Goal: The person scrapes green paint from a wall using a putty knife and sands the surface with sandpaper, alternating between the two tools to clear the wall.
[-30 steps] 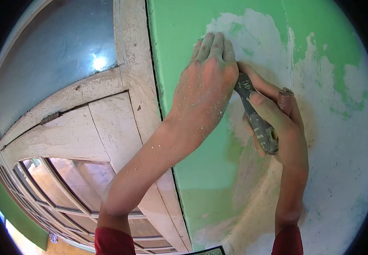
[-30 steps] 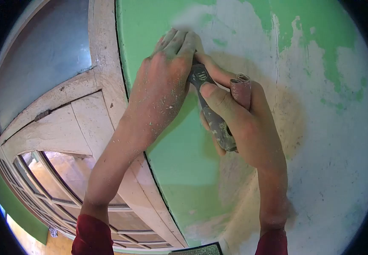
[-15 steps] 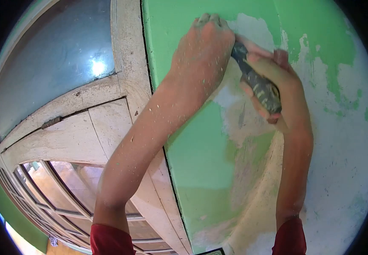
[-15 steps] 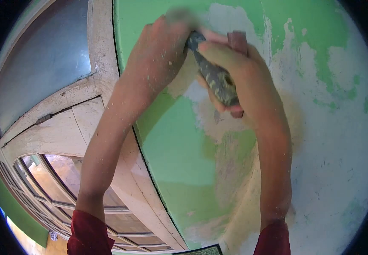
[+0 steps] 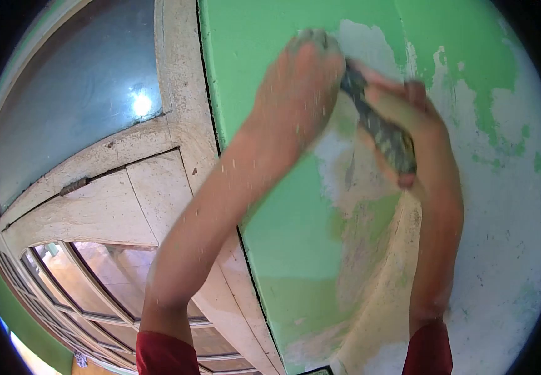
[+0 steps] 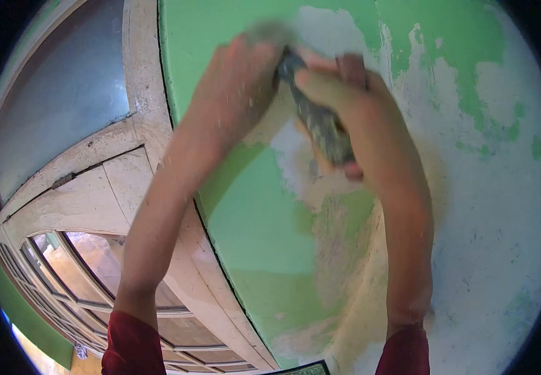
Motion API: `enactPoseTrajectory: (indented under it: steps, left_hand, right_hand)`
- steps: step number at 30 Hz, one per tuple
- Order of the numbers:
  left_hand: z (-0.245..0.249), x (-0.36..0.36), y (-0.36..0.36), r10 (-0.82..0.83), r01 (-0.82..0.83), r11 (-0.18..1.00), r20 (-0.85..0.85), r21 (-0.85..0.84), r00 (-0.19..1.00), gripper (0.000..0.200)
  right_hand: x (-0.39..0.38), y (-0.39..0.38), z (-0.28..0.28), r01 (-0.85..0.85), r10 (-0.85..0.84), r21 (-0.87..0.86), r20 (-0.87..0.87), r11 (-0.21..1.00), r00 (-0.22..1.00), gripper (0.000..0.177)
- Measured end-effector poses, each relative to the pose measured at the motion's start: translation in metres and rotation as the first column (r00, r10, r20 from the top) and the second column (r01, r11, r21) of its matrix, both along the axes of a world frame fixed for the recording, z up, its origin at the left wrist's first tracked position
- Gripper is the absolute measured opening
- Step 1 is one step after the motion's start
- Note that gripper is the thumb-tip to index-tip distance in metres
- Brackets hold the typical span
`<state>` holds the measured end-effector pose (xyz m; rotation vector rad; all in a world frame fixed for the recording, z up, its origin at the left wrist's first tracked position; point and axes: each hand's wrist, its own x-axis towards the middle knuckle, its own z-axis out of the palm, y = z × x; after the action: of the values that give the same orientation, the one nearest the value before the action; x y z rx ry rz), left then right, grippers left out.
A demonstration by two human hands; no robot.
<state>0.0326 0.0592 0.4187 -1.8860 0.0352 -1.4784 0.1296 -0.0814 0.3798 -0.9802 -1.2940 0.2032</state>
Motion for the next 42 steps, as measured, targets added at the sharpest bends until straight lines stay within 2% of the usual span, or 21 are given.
enactPoseTrajectory:
  steps: [2, 3, 5, 6, 9, 11, 12, 14, 18, 20, 24, 26, 27, 29, 30, 31, 33, 35, 37, 39, 42]
  left_hand:
    - [0.016, -0.006, -0.009, -0.024, -0.001, 0.973, -0.103, -0.233, 0.994, 0.020]
    - [0.013, -0.003, -0.005, -0.024, 0.000, 0.973, -0.101, -0.231, 0.995, 0.020]
    - [-0.003, 0.003, 0.004, 0.011, -0.015, 0.995, 0.040, 0.096, 0.999, 0.020]
    - [-0.003, 0.005, 0.009, 0.010, -0.014, 0.995, 0.044, 0.103, 0.999, 0.020]
    - [0.005, 0.005, 0.004, 0.020, -0.021, 0.999, 0.036, 0.032, 0.999, 0.021]
    - [0.021, -0.002, -0.008, 0.058, -0.070, 0.986, -0.081, -0.152, 0.995, 0.022]
    - [0.014, 0.000, -0.004, 0.059, -0.073, 0.985, -0.088, -0.158, 0.994, 0.022]
    - [-0.002, 0.007, 0.007, 0.065, -0.066, 0.994, 0.020, 0.090, 0.998, 0.021]
    - [0.012, 0.014, 0.008, 0.015, -0.018, 0.997, 0.035, 0.080, 0.999, 0.021]
    - [0.040, 0.014, 0.001, 0.097, -0.107, 0.991, -0.120, -0.078, 0.988, 0.021]
    - [0.013, 0.025, 0.013, 0.062, -0.061, 0.998, -0.093, 0.013, 0.994, 0.019]
    - [0.011, 0.034, 0.014, -0.131, 0.116, 0.972, 0.065, 0.203, 0.989, 0.021]
    - [0.018, 0.039, 0.017, -0.138, 0.123, 0.972, 0.060, 0.202, 0.989, 0.021]
    - [0.047, 0.036, 0.003, 0.043, -0.048, 0.998, -0.122, -0.038, 0.992, 0.025]
    - [0.046, 0.034, -0.003, 0.059, -0.072, 0.994, -0.138, -0.086, 0.989, 0.025]
    - [0.034, 0.038, 0.000, 0.058, -0.071, 0.993, -0.139, -0.089, 0.989, 0.025]
    - [0.009, 0.047, 0.012, -0.098, 0.097, 0.990, 0.008, 0.103, 0.995, 0.018]
    - [0.015, 0.046, 0.009, -0.089, 0.090, 0.992, -0.011, 0.085, 0.996, 0.017]
    - [0.026, 0.045, 0.004, -0.084, 0.086, 0.995, -0.035, 0.050, 0.996, 0.016]
    - [0.045, 0.043, -0.003, 0.048, -0.062, 0.989, -0.101, -0.136, 0.994, 0.019]
    - [0.011, 0.041, 0.007, -0.033, 0.034, 0.999, -0.023, 0.038, 0.999, 0.017]
  right_hand:
    - [0.001, -0.006, 0.012, -0.055, 0.055, 0.038, 0.013, 0.998, 0.998, 0.048]
    - [0.001, -0.001, 0.005, -0.054, 0.054, 0.040, 0.015, 0.998, 0.998, 0.048]
    - [-0.004, 0.013, -0.019, 0.174, -0.171, 0.067, -0.048, 0.982, 0.984, 0.049]
    - [-0.003, 0.011, -0.018, 0.174, -0.171, 0.074, -0.045, 0.982, 0.984, 0.049]
    - [0.000, 0.000, -0.002, 0.062, -0.058, 0.033, -0.089, 0.998, 0.994, 0.050]
    - [0.008, -0.005, 0.015, -0.098, 0.098, 0.033, 0.020, 0.995, 0.995, 0.052]
    - [0.006, 0.001, 0.008, -0.080, 0.080, 0.037, -0.010, 0.996, 0.997, 0.054]
    - [-0.004, 0.000, -0.019, -0.041, 0.043, 0.035, -0.052, 0.999, 0.998, 0.052]
    - [0.002, 0.011, -0.003, -0.005, 0.013, 0.096, -0.082, 0.995, 0.997, 0.048]
    - [0.004, 0.012, 0.006, 0.000, 0.009, 0.092, -0.096, 0.996, 0.995, 0.048]
    - [0.009, 0.010, -0.019, -0.066, 0.079, 0.099, -0.127, 0.993, 0.989, 0.051]
    - [0.011, 0.008, -0.015, -0.052, 0.066, 0.102, -0.139, 0.993, 0.988, 0.050]
    - [0.015, 0.008, -0.001, -0.033, 0.049, 0.126, -0.125, 0.991, 0.991, 0.048]
    - [0.021, 0.008, 0.009, -0.008, 0.024, 0.149, -0.111, 0.989, 0.994, 0.045]
    - [0.025, 0.009, 0.009, -0.032, 0.047, 0.152, -0.097, 0.988, 0.994, 0.045]
    - [0.028, 0.010, 0.008, -0.059, 0.072, 0.152, -0.083, 0.987, 0.994, 0.045]
    - [0.023, 0.001, -0.014, -0.037, 0.045, 0.083, -0.090, 0.996, 0.995, 0.049]
    - [0.025, -0.001, -0.012, -0.012, 0.015, 0.034, -0.088, 0.999, 0.996, 0.054]
    - [0.034, 0.002, 0.010, 0.070, -0.065, 0.130, -0.041, 0.989, 0.997, 0.052]
    - [0.032, 0.002, 0.016, 0.080, -0.078, 0.122, -0.025, 0.989, 0.997, 0.051]
    - [0.015, -0.001, -0.008, 0.073, -0.067, 0.090, -0.069, 0.993, 0.995, 0.047]
